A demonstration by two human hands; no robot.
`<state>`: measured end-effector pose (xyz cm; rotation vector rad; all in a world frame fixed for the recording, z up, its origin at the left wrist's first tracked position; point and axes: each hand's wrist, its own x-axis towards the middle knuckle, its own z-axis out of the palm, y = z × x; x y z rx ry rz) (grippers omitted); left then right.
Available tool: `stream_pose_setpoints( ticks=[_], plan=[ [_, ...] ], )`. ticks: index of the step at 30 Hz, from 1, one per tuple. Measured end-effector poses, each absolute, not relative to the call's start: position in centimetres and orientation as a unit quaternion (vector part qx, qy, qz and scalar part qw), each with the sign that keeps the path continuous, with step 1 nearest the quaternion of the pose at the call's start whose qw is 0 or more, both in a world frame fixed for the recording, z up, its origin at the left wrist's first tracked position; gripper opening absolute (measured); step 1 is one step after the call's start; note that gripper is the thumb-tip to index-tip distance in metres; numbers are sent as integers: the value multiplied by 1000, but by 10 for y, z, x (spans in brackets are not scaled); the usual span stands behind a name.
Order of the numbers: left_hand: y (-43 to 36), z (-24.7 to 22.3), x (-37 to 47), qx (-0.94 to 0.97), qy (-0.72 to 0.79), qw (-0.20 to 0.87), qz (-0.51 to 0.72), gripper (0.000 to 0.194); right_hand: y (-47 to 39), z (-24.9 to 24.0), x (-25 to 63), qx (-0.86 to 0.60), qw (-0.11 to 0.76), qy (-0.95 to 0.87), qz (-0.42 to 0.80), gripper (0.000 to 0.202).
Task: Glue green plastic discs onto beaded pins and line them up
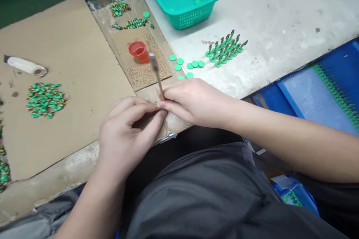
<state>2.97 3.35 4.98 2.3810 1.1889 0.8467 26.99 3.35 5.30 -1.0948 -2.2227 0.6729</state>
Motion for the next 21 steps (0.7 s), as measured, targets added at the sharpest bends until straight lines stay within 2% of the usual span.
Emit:
stream_pose_setpoints(
  ticks=[5, 7, 9, 12, 14, 18, 21],
  plan=[
    [33, 54, 24, 835, 435, 199, 272, 14, 7, 43, 278, -502, 449, -700, 238, 31],
    [32, 55, 23, 824, 447, 229, 264, 20, -2, 39, 280, -509, 488, -670, 234, 28],
    [31, 55, 24, 809, 459, 249, 271, 25, -6, 36, 281, -504, 502, -664, 231, 27],
    [30, 56, 29, 794, 466, 248, 301, 15, -5, 36, 280, -504, 498, -669, 225, 28],
    [31, 59, 32, 759, 488, 289, 321, 14, -4, 36, 280, -508, 486, -674, 226, 27],
    [33, 76, 31, 689, 511, 391, 334, 32, -7, 39, 279, -502, 490, -677, 225, 26],
    [32, 94, 28, 699, 507, 376, 336, 46, -9, 40, 278, -494, 489, -682, 227, 26]
  ],
)
